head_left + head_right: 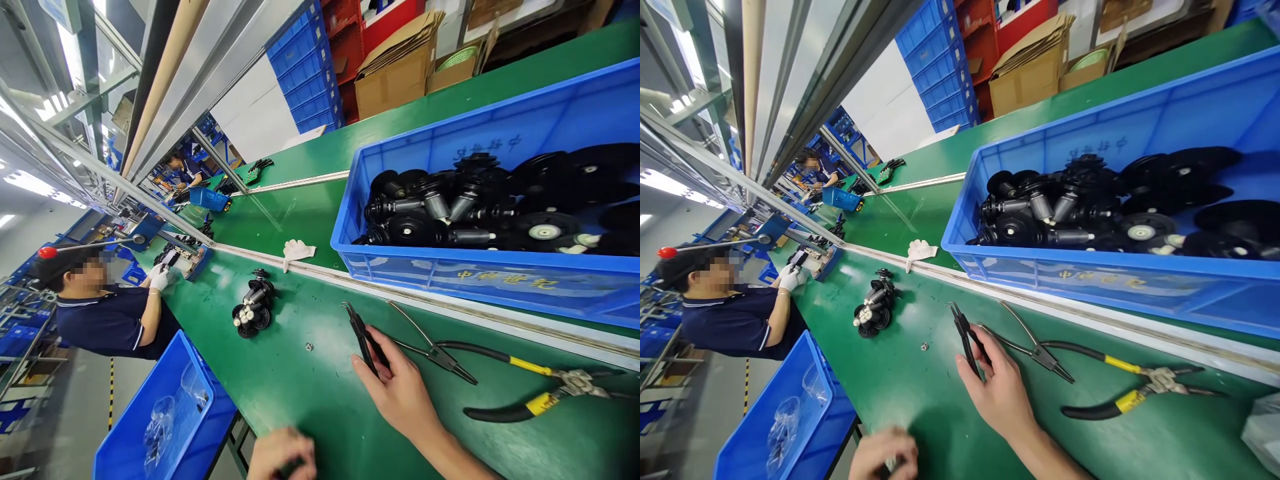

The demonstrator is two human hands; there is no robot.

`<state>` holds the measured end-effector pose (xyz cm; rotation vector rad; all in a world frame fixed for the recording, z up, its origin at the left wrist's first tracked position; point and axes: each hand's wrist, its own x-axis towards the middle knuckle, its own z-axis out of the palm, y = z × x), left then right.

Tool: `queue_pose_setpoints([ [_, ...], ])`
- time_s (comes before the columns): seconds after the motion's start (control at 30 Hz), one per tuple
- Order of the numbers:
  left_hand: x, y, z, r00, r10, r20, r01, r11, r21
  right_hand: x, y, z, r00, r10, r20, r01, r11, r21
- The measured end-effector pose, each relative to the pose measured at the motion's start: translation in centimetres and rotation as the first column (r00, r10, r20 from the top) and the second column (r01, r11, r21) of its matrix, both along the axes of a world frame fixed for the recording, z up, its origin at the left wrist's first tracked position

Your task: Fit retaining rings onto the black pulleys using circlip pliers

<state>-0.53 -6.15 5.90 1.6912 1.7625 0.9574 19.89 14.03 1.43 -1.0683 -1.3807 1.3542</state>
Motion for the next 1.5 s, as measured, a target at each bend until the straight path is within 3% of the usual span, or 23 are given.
queue_pose_setpoints([
  [0.07, -0.4, 4.5, 0.5, 0.974, 0.163, 0.158, -0.162, 0.987, -0.02, -0.1, -0.1, 0.0, 1.0, -0.001, -0.006, 0.002, 1.0, 0.014],
  [0.13, -0.4, 9.9, 1.1, 0.865, 0.303, 0.399, -0.297, 0.952, -0.08, -0.1, -0.2, -0.2, 1.0, -0.009, -0.002, 0.009, 1.0, 0.025],
  [0.23, 0.3, 17.1, 1.5, 0.684, 0.304, 0.663, -0.303, 0.945, -0.121, -0.1, -0.4, -0.7, 1.0, -0.014, -0.007, 0.014, 1.0, 0.024],
  [0.33, 0.8, 20.6, 0.7, 0.542, 0.296, 0.786, -0.272, 0.947, -0.169, 0.1, -0.7, -1.0, 1.0, 0.016, 0.002, -0.016, 1.0, 0.026],
  [0.53, 0.4, 20.0, -1.2, 0.394, 0.416, 0.819, -0.288, 0.903, -0.32, 0.7, -1.2, -0.8, 0.989, 0.054, 0.137, -0.072, 0.989, 0.131],
  [0.67, 0.4, 19.6, -0.6, 0.325, 0.44, 0.837, -0.291, 0.889, -0.354, 0.9, -1.4, -0.6, 0.964, -0.018, 0.267, -0.058, 0.96, 0.273],
  [0.77, 0.6, 19.7, 0.0, 0.305, 0.435, 0.847, -0.297, 0.889, -0.35, 1.0, -1.5, -0.2, 0.921, -0.102, 0.376, -0.073, 0.903, 0.424],
  [0.9, 0.8, 19.6, 0.7, 0.341, 0.438, 0.832, -0.342, 0.882, -0.324, 1.0, -1.4, 0.1, 0.862, -0.241, 0.446, -0.085, 0.798, 0.596],
  [0.97, 0.8, 19.5, 0.8, 0.364, 0.441, 0.82, -0.371, 0.877, -0.306, 1.0, -1.3, -0.1, 0.842, -0.273, 0.465, -0.09, 0.779, 0.62],
  [1.2, 0.5, 19.2, 0.6, 0.423, 0.459, 0.781, -0.389, 0.871, -0.301, 1.2, -1.5, -1.1, 0.819, -0.23, 0.526, -0.134, 0.815, 0.564],
  [1.33, 0.6, 19.0, 0.6, 0.425, 0.48, 0.767, -0.383, 0.863, -0.328, 1.4, -1.5, -1.2, 0.811, -0.244, 0.531, -0.137, 0.804, 0.578],
  [1.5, 0.9, 18.6, 1.0, 0.486, 0.498, 0.718, -0.413, 0.855, -0.314, 1.6, -1.3, -1.3, 0.812, -0.213, 0.544, -0.168, 0.807, 0.567],
])
